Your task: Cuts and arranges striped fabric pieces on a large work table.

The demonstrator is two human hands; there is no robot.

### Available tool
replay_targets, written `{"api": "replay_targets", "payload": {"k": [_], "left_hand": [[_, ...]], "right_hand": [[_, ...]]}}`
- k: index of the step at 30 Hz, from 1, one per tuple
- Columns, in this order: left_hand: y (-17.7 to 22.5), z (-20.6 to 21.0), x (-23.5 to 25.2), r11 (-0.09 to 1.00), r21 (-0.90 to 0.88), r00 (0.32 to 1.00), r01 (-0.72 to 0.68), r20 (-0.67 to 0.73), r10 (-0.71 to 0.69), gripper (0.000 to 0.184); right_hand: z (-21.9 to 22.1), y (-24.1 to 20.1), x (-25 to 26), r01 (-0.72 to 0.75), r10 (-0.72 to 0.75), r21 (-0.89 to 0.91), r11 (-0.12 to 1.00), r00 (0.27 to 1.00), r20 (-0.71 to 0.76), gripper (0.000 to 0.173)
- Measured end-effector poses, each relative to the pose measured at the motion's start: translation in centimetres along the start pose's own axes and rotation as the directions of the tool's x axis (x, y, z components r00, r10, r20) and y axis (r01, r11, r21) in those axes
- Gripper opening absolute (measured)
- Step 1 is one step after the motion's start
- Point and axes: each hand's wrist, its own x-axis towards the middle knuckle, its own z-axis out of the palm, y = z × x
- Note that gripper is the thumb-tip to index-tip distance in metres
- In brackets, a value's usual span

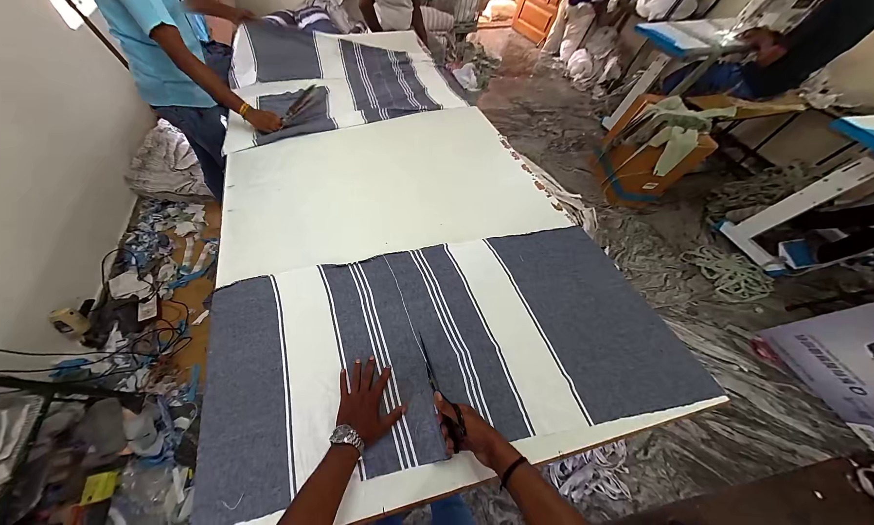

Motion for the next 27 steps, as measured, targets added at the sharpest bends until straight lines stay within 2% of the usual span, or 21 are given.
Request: {"api": "replay_targets", "payload": {"k": [5,10,13,19,23,27], "left_hand": [[-0.1,-0.2,0.0,1.0,-0.014,1.0,0.006,0.001,-0.006,0.102],[0.0,-0.5,0.2,1.0,-0.01,1.0,0.014,0.026,-0.014,0.105],[-0.1,-0.6,0.2,1.0,-0.013,1.0,0.015,0.026,-0.014,0.106],[-0.1,-0.5,0.1,1.0,-0.011,1.0,0.011,0.022,-0.011,0.105],[-0.1,-0.3,0.1,1.0,-0.004,1.0,0.004,0.009,-0.004,0.105],[-0.1,-0.6,0.2,1.0,-0.009,1.0,0.009,0.013,-0.009,0.106]], "right_hand": [[0.0,-1.1,1.0,-0.007,0.007,-0.004,1.0,1.0,-0.02,0.065],[0.3,0.3,1.7,0.091,-0.097,-0.055,0.994,0.988,-0.117,0.056],[0.4,0.6,1.8,0.12,-0.127,-0.064,0.991,0.985,-0.117,0.054],[0.1,-2.7,3.2,0.041,-0.041,-0.004,0.999,0.999,-0.031,0.064],[-0.2,-5.8,5.0,0.007,-0.008,-0.056,0.998,1.0,-0.02,0.069],[-0.4,-6.5,5.6,-0.006,0.004,-0.062,0.998,1.0,-0.021,0.071]]}}
